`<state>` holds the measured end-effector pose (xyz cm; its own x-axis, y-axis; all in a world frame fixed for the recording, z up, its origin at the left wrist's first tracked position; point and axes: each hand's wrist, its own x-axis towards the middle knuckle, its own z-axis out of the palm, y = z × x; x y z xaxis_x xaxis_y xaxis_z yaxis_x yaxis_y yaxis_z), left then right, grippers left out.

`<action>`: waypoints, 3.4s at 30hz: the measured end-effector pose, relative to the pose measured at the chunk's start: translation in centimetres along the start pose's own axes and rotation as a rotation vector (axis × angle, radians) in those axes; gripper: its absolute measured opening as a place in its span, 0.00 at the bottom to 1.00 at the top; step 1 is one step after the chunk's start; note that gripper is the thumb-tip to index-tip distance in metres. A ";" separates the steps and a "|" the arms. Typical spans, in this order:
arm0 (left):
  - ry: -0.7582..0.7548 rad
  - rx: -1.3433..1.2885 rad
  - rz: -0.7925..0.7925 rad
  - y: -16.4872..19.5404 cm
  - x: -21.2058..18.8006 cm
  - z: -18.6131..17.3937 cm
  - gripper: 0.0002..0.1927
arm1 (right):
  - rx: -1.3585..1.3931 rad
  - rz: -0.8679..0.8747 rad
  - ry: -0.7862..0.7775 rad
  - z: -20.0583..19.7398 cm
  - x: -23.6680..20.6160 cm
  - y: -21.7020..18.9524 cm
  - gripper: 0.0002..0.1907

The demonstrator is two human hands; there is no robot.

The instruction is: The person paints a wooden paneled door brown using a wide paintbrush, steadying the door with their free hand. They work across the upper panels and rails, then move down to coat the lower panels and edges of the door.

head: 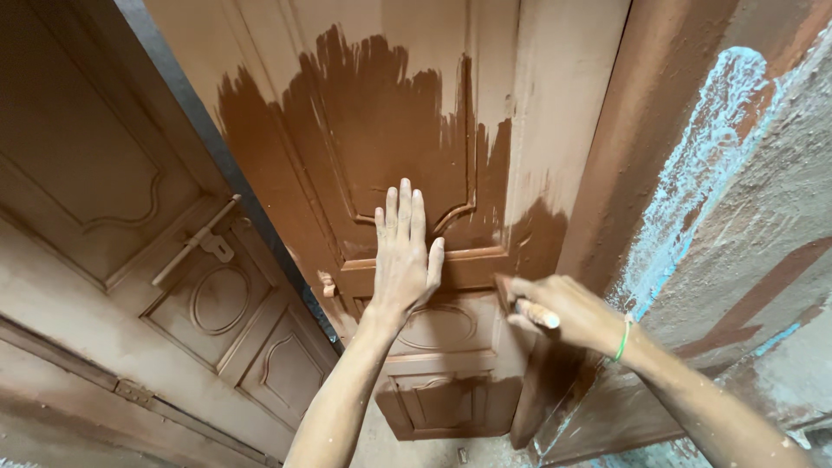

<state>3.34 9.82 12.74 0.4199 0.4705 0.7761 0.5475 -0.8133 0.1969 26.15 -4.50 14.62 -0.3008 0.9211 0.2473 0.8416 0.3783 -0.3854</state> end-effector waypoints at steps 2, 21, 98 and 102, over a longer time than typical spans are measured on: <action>-0.002 0.002 -0.001 0.1 0.1 0.0 0.42 | 0.025 -0.106 0.177 -1.6 0.4 -0.3 0.11; -0.010 0.004 -0.080 -1.6 -3.2 1.2 0.40 | 0.252 0.087 0.373 6.4 -1.4 -0.5 0.19; -0.009 -0.108 -0.107 -6.5 -6.5 -4.3 0.39 | 0.944 0.189 0.824 18.0 5.9 -5.8 0.17; -0.035 -0.125 -0.103 -6.7 -6.8 -3.9 0.39 | 0.524 0.194 1.220 13.8 3.5 -4.4 0.15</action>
<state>-6.03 10.72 8.52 0.3919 0.5634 0.7273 0.4956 -0.7954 0.3490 15.23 -1.65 4.95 0.6232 0.3971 0.6737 0.4725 0.4953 -0.7290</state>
